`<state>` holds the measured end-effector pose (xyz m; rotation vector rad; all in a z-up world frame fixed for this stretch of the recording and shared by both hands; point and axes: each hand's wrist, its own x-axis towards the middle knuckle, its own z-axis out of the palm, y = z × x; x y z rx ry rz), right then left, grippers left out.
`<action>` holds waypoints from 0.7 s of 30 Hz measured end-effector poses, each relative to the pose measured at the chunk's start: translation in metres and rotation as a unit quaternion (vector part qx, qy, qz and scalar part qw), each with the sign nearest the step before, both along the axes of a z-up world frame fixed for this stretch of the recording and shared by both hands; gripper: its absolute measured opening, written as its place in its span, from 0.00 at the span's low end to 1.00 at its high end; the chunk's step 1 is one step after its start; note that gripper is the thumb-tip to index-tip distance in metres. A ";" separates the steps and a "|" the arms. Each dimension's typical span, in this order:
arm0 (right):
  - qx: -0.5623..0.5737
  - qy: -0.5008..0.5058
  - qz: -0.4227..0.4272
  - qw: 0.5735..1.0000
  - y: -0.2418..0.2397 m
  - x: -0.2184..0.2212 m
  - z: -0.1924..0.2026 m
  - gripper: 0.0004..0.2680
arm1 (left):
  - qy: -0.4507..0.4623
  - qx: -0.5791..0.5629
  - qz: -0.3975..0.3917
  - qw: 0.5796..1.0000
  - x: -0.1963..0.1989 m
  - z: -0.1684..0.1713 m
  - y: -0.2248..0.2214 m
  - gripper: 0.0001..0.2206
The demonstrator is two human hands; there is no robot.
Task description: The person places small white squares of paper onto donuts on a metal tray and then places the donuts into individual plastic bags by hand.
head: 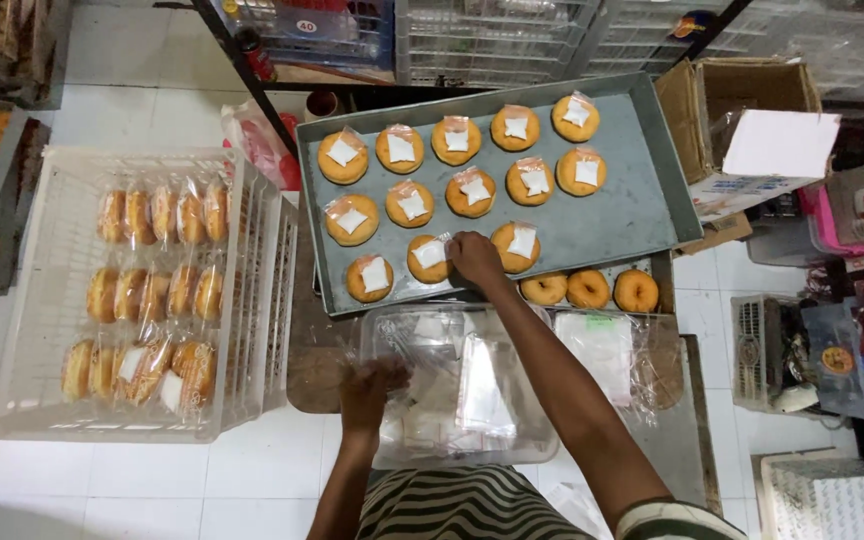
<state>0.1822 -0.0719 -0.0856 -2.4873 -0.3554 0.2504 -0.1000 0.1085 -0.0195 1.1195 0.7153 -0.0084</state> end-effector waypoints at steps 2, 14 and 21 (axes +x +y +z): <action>0.014 0.014 -0.032 0.999 0.010 -0.006 0.028 0.09 | 0.001 -0.014 0.001 1.000 -0.004 -0.003 0.000 0.09; 0.068 0.011 -0.012 0.998 0.021 -0.005 0.037 0.06 | 0.002 -0.029 -0.002 1.000 -0.004 0.003 0.004 0.11; 0.293 0.188 0.033 0.937 0.019 0.017 0.016 0.05 | 0.027 -0.042 0.006 0.999 -0.004 0.005 0.004 0.12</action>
